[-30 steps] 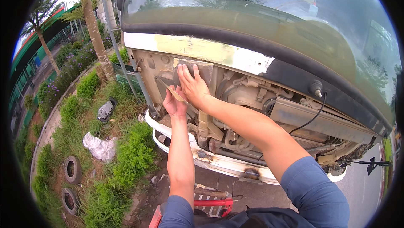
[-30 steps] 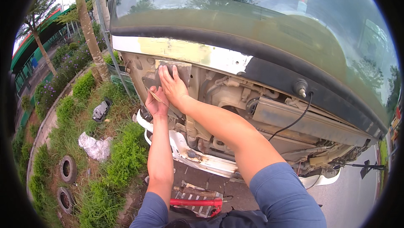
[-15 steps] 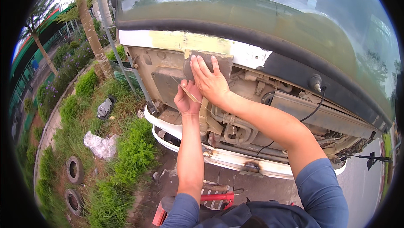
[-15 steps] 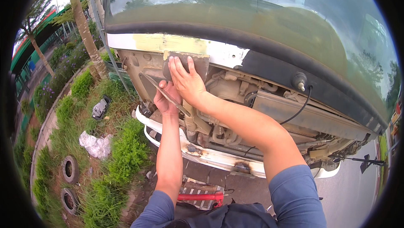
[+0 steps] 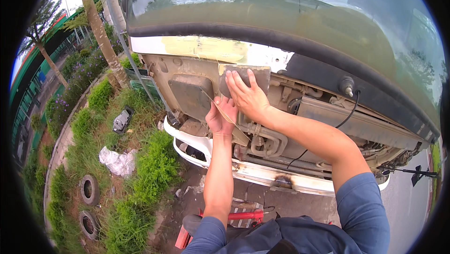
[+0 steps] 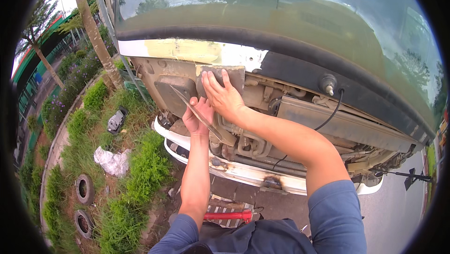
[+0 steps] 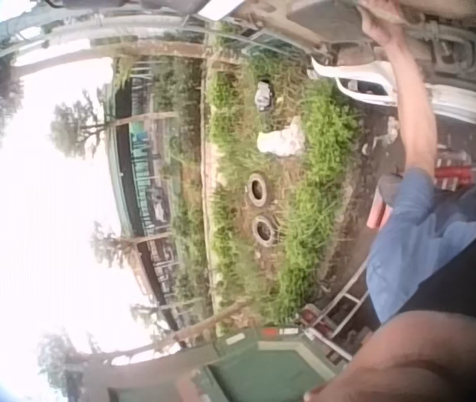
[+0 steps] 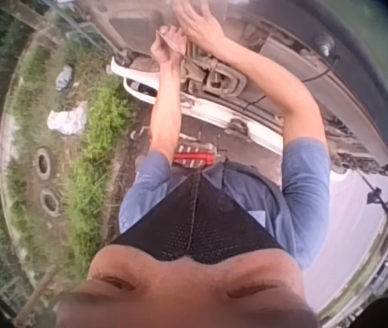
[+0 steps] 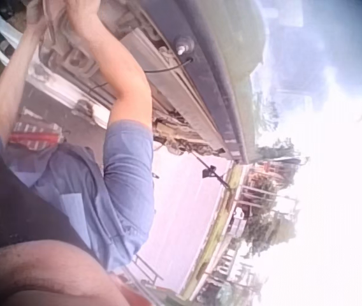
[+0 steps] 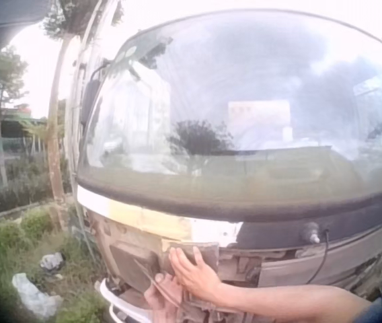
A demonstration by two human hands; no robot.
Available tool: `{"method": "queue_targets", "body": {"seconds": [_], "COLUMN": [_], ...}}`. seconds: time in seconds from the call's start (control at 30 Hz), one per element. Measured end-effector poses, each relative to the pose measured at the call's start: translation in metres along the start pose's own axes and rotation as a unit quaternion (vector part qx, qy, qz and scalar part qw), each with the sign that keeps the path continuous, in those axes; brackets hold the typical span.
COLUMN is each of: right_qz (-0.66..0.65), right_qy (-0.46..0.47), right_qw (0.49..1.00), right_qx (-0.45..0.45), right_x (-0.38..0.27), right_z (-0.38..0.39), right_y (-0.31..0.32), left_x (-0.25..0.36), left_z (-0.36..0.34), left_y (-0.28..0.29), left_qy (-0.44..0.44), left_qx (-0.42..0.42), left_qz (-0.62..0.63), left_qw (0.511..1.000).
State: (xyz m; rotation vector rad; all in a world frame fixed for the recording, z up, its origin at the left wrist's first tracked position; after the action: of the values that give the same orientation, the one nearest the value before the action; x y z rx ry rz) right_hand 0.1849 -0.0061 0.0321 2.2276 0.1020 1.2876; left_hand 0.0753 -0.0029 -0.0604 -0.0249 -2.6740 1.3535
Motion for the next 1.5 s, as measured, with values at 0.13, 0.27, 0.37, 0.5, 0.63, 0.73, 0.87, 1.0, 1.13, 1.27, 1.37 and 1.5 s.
{"method": "queue_targets", "body": {"seconds": [0.13,0.27,0.37,0.5,0.63,0.73,0.87,1.0,1.13,1.27,1.37,1.5], "right_qz": [-0.009,-0.015,-0.103,-0.436,-0.880,-0.902,-0.919,-0.859,-0.784,-0.753,-0.767,-0.771], "right_qy": [-0.029,0.040,0.023,-0.072,-0.280,-0.300,-0.219,-0.020,0.115,0.114,0.082,0.055], "right_qw": [0.999,0.999,0.994,0.886,0.336,0.229,0.262,0.496,0.596,0.645,0.636,0.634], "right_qx": [0.039,-0.032,0.021,0.140,0.186,0.208,0.198,0.129,0.127,0.062,0.008,-0.018], "right_x": [0.015,0.000,-0.002,0.023,0.017,-0.013,-0.041,-0.033,-0.043,-0.036,-0.032,-0.018], "right_z": [-0.007,0.017,0.036,0.047,0.091,0.094,0.102,0.112,0.122,0.150,0.169,0.192], "right_y": [0.011,-0.003,0.019,0.075,0.064,0.072,0.082,0.115,0.121,0.110,0.109,0.104], "left_x": [0.007,-0.016,-0.028,-0.009,-0.018,-0.031,-0.043,-0.043,-0.044,-0.044,-0.044,-0.045], "left_z": [-0.013,0.007,0.040,0.103,0.163,0.188,0.205,0.209,0.224,0.233,0.231,0.221], "left_y": [-0.009,0.002,-0.017,-0.104,-0.132,-0.136,-0.149,-0.161,-0.155,-0.160,-0.167,-0.179], "left_qy": [0.001,0.001,-0.029,-0.124,-0.155,-0.191,-0.258,-0.276,-0.262,-0.249,-0.252,-0.270], "left_qx": [-0.050,0.066,-0.005,0.150,0.371,0.463,0.480,0.495,0.504,0.534,0.515,0.476], "left_qz": [-0.025,-0.008,0.002,-0.097,-0.133,-0.207,-0.201,-0.210,-0.234,-0.285,-0.321,-0.343], "left_qw": [0.998,0.998,1.000,0.976,0.906,0.840,0.814,0.797,0.789,0.756,0.754,0.763]}}
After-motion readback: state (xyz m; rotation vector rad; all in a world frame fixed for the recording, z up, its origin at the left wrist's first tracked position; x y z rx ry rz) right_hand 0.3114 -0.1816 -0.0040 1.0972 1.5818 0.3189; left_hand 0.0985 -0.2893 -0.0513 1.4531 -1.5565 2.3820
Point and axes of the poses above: each hand's wrist, its own z-axis away from the middle knuckle, its own y-axis out of the back of the hand, x = y × z, the point moved 2 cm from there along -z, towards the middle knuckle, and after that the axes turned 6 degrees about y, right-handed, at the moved point
